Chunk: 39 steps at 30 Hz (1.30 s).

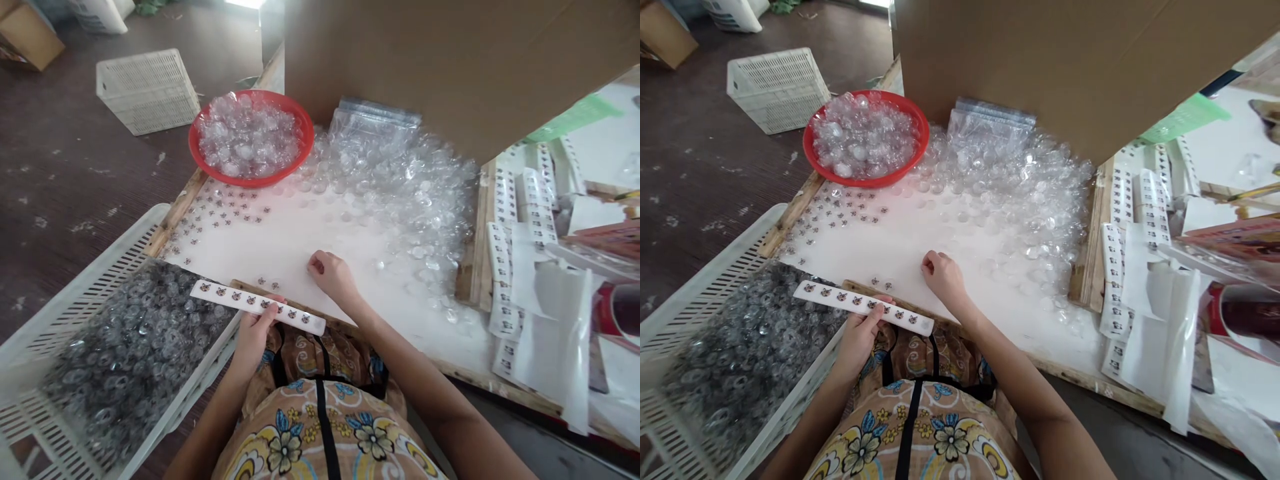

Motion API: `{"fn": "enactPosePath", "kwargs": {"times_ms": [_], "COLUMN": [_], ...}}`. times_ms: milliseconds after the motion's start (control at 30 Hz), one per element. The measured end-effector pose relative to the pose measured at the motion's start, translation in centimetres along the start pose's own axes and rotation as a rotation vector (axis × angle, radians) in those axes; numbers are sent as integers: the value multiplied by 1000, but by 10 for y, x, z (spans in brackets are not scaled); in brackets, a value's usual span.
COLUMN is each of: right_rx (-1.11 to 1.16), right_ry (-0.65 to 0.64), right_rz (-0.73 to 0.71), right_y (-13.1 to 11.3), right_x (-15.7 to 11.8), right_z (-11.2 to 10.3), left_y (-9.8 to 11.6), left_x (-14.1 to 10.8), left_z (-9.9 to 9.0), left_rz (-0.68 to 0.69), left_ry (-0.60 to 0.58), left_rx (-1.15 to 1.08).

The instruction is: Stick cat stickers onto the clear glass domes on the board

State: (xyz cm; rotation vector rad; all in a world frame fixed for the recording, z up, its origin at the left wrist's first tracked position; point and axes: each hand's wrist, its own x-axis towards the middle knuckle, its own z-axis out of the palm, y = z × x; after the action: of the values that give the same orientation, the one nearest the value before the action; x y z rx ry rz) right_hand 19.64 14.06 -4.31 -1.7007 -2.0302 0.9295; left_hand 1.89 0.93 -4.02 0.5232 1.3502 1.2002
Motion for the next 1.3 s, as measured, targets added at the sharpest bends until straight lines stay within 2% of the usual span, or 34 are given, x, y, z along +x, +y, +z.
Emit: {"fn": "enactPosePath", "kwargs": {"times_ms": [167, 367, 467, 567, 633, 767, 867, 1000, 1100, 1200, 1300], "right_rx": [-162, -58, 47, 104, 74, 46, 100, 215, 310, 346, 343], "right_ry": [63, 30, 31, 54, 21, -33, -7, 28, -51, -161, -148], "right_rz": [-15, -8, -54, -117, -151, -207, -215, -183, -226, -312, -331], "right_y": [-3, -20, -24, -8, 8, 33, 38, 23, -1, -21, -27], "right_x": [-4, 10, 15, 7, -3, -22, -28, -36, -46, -54, -60], "right_z": [1, 16, 14, 3, -3, -1, -1, -16, -24, -20, -11], "left_y": [1, 3, 4, 7, 8, 10, 13, 19, 18, 15, 13], "left_x": [-3, -5, -5, -5, -4, 1, 4, 4, 3, 1, 0], "left_z": [1, 0, -3, -4, -3, 1, 5, 11, 17, 22, 24], "left_rz": [5, 25, 45, 52, 48, 38, 49, 61, 70, 88, 93], "left_ry": [23, 43, 54, 86, 99, 77, 47, 43, 27, 30, 46], "left_rx": [-28, -39, -28, -32, -50, -93, -89, -77, -92, -90, -56]}}
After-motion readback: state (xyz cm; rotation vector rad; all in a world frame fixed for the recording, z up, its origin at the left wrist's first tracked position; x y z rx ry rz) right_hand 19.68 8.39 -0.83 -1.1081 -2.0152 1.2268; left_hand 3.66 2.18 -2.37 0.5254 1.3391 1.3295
